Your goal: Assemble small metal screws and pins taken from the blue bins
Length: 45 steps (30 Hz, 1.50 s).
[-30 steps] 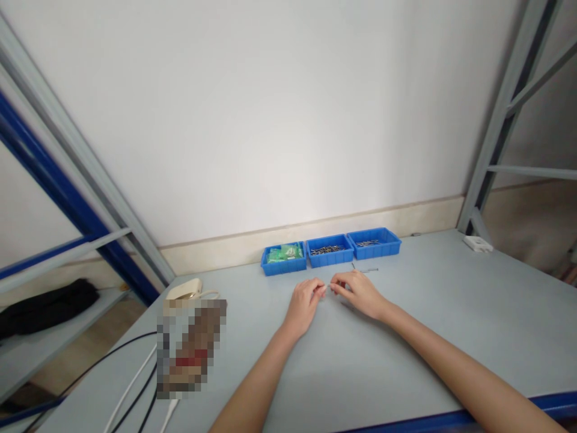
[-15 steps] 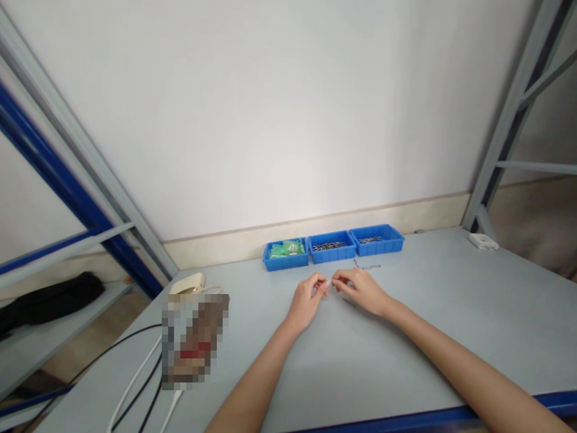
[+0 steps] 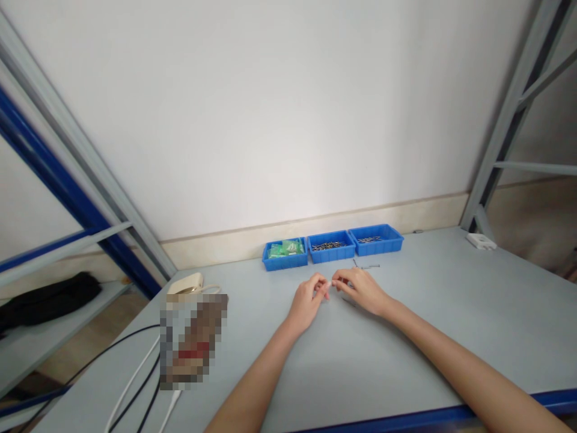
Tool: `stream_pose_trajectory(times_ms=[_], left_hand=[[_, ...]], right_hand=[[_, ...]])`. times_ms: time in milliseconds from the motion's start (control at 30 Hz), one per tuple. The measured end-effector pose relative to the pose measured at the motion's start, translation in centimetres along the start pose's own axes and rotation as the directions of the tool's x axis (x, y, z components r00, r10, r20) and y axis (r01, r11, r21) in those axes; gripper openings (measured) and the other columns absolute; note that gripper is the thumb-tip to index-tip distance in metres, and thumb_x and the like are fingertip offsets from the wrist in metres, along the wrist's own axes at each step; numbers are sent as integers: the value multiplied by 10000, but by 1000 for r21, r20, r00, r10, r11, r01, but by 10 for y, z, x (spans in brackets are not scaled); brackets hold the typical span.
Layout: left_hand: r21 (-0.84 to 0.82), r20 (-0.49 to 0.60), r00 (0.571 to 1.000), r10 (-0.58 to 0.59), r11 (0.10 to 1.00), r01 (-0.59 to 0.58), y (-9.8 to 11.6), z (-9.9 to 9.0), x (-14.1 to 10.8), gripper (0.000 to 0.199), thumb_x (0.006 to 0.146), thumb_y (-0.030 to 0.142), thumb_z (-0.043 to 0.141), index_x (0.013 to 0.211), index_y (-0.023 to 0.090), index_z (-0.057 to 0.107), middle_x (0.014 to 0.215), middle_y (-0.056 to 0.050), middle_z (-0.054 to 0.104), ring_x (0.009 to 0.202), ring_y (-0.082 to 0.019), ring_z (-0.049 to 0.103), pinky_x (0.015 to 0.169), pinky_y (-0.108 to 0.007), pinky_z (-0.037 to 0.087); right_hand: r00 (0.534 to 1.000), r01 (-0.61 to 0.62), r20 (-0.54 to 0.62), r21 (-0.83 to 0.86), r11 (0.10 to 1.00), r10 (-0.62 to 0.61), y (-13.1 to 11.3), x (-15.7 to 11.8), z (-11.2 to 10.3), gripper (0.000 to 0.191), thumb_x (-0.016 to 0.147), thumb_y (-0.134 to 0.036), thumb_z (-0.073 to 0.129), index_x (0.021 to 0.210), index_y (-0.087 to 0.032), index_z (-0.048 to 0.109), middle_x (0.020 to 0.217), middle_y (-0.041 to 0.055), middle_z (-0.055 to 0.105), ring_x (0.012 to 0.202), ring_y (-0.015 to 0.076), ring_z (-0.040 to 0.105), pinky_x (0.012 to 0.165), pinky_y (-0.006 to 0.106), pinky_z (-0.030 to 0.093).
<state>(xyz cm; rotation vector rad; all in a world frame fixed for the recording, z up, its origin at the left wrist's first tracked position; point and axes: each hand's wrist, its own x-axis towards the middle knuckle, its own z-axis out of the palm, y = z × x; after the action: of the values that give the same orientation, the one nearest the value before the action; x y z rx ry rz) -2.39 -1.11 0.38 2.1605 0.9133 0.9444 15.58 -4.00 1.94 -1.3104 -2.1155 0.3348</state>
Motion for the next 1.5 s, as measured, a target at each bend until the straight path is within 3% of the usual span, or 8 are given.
stream_pose_trajectory(times_ms=[133,367,533,800,1033,1167,1333,1500], left_hand=[[36,11,1000,12,999,-12,-1,0,0,319,907,403,391,727,188,543,640,15,599,628,-131,548,656,-234,388],[38,-18,1000,11,999,-10,-2,-1,1,403,916,423,344,635,184,509,597,7,570,598,-131,531,648,-239,393],[17,-3,1000,17,1000,-17,0,-1,1,338,920,413,357,729,186,520,618,24,580,598,-122,534,649,-229,393],[31,-13,1000,8,999,-8,4,-3,0,402,911,410,363,610,178,495,589,16,552,586,-121,518,637,-227,380],[44,8,1000,22,999,-22,5,-3,0,357,907,403,358,651,186,479,587,26,533,584,-119,508,637,-227,365],[19,-35,999,-12,1000,13,5,-3,0,407,895,429,364,576,187,436,542,27,504,554,-114,488,620,-227,355],[-16,-41,998,-49,999,48,-4,0,1,480,897,490,343,544,185,451,509,18,502,529,-118,495,606,-234,372],[-60,-28,996,-87,995,85,-17,2,5,525,902,533,298,592,176,526,511,8,542,511,-120,512,580,-235,388]], right_hand=[[1000,-14,22,25,1000,13,0,0,0,357,946,-409,361,832,-193,621,732,6,630,664,126,525,648,245,329],[999,7,44,67,998,-10,0,-1,1,210,898,-345,472,888,-204,627,831,2,656,724,119,557,683,238,356],[999,-14,33,68,998,12,3,0,2,241,916,-353,428,915,-193,608,828,13,654,727,129,557,676,248,354],[999,-1,50,82,997,-4,1,-1,2,226,909,-381,459,911,-204,600,845,5,653,722,126,555,674,239,349],[998,29,51,76,997,-33,2,0,2,299,947,-381,382,859,-200,603,789,-8,639,709,114,554,671,231,360],[998,55,19,36,998,-56,3,-1,5,256,928,-392,427,954,-208,604,929,9,636,753,114,556,713,246,378],[996,84,-16,-60,995,-85,2,-2,11,275,936,-384,413,885,-209,618,884,9,628,757,115,555,757,266,370],[982,-75,-184,-223,972,34,30,16,-12,302,931,-402,395,878,-209,621,893,25,644,766,140,562,783,304,350]])
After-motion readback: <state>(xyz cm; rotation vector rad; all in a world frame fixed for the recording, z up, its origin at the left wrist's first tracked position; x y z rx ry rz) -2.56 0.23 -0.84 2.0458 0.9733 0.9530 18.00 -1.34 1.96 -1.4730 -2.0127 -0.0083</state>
